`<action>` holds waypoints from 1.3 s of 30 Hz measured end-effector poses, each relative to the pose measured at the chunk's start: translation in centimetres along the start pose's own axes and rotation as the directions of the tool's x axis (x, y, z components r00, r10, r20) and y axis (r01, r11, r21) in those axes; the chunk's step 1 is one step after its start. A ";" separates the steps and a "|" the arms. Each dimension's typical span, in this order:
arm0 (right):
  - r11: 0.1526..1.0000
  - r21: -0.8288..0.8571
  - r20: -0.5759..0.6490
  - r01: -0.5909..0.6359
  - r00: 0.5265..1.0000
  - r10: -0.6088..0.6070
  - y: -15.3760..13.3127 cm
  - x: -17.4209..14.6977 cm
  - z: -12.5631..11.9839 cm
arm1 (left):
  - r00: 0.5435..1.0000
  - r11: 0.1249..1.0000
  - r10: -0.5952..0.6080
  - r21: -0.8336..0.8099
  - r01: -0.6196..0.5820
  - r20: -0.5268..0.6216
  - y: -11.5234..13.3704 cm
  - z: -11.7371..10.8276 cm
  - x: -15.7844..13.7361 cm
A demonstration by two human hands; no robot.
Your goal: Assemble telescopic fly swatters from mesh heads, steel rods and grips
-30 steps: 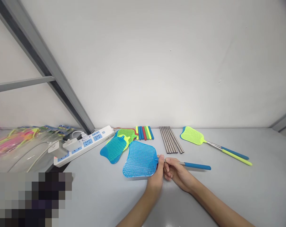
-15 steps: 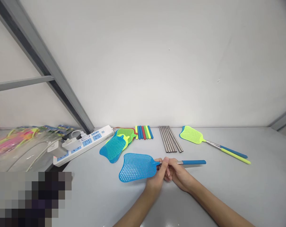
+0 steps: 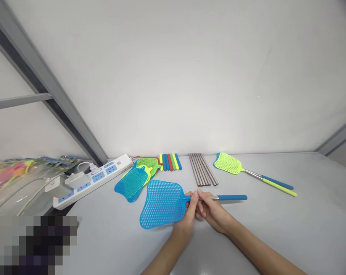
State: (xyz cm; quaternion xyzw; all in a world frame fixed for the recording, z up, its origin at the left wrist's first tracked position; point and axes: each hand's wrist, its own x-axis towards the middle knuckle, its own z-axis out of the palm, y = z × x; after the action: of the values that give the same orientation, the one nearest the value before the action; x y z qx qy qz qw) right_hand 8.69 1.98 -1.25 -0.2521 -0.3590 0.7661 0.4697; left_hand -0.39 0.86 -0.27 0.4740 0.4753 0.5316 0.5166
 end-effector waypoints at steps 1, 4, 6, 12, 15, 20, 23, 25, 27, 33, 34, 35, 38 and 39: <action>1.000 0.004 -0.001 0.004 1.000 -0.004 -0.1 0.0 0.0 | 1.000 1.000 -0.003 -0.021 0.003 0.018 0.0 0.0 0.0; 1.000 0.021 -0.024 0.003 1.000 -0.002 -0.3 0.1 0.2 | 0.999 0.997 -0.018 -0.078 0.021 0.047 -0.4 0.2 0.2; 1.000 0.030 -0.049 -0.002 0.999 0.003 -0.4 0.2 0.3 | 1.000 0.997 -0.026 -0.075 0.027 0.010 -0.8 0.2 0.3; 1.000 0.024 -0.115 0.000 0.993 0.003 -0.1 0.4 0.3 | 0.999 0.999 -0.018 -0.039 0.016 -0.041 -1.8 0.2 0.8; 0.999 0.024 -0.145 0.024 0.989 -0.021 0.0 0.4 0.4 | 1.000 0.999 -0.019 -0.031 0.018 -0.021 -1.9 0.3 1.0; 0.999 0.026 -0.169 0.028 0.985 -0.024 0.0 0.4 0.5 | 1.000 0.999 -0.027 -0.035 0.027 -0.007 -1.5 0.2 0.9; 0.999 0.038 -0.158 0.026 0.987 -0.020 0.0 0.3 0.5 | 1.000 1.000 -0.006 -0.023 0.005 -0.029 -1.3 0.1 0.6; 0.999 0.037 -0.151 0.030 0.988 -0.024 -0.1 0.3 0.6 | 0.999 1.000 0.003 -0.013 -0.003 -0.035 -1.2 0.1 0.5; 0.999 0.036 -0.147 0.037 0.989 -0.031 -0.1 0.3 0.6 | 1.000 1.000 0.006 -0.010 -0.006 -0.017 -1.3 0.1 0.6; 0.998 0.050 -0.155 0.039 0.987 -0.031 -0.2 0.4 0.6 | 1.000 1.000 0.007 -0.008 -0.007 0.001 -1.6 0.2 0.9; 0.998 0.050 -0.160 0.036 0.987 -0.027 -0.2 0.4 0.7 | 1.000 1.000 0.003 -0.009 -0.003 -0.010 -1.6 0.3 0.9; 0.998 0.051 -0.164 0.032 0.986 -0.024 -0.2 0.4 0.7 | 1.000 1.000 0.000 -0.012 0.000 -0.025 -1.5 0.3 0.9; 0.999 0.052 -0.159 0.008 0.987 0.000 -0.4 0.3 0.8 | 0.999 0.999 -0.012 -0.039 0.011 -0.032 -1.1 0.4 0.7; 0.999 0.052 -0.155 0.000 0.988 0.009 -0.4 0.3 0.9 | 1.000 0.999 -0.014 -0.051 0.013 -0.018 -0.9 0.4 0.6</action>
State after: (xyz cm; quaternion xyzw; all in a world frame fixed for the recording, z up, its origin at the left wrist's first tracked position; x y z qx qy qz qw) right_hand 8.15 2.12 -0.41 -0.2994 -0.3007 0.7544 0.5009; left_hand 0.04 1.49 -1.14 0.4526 0.4695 0.5442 0.5277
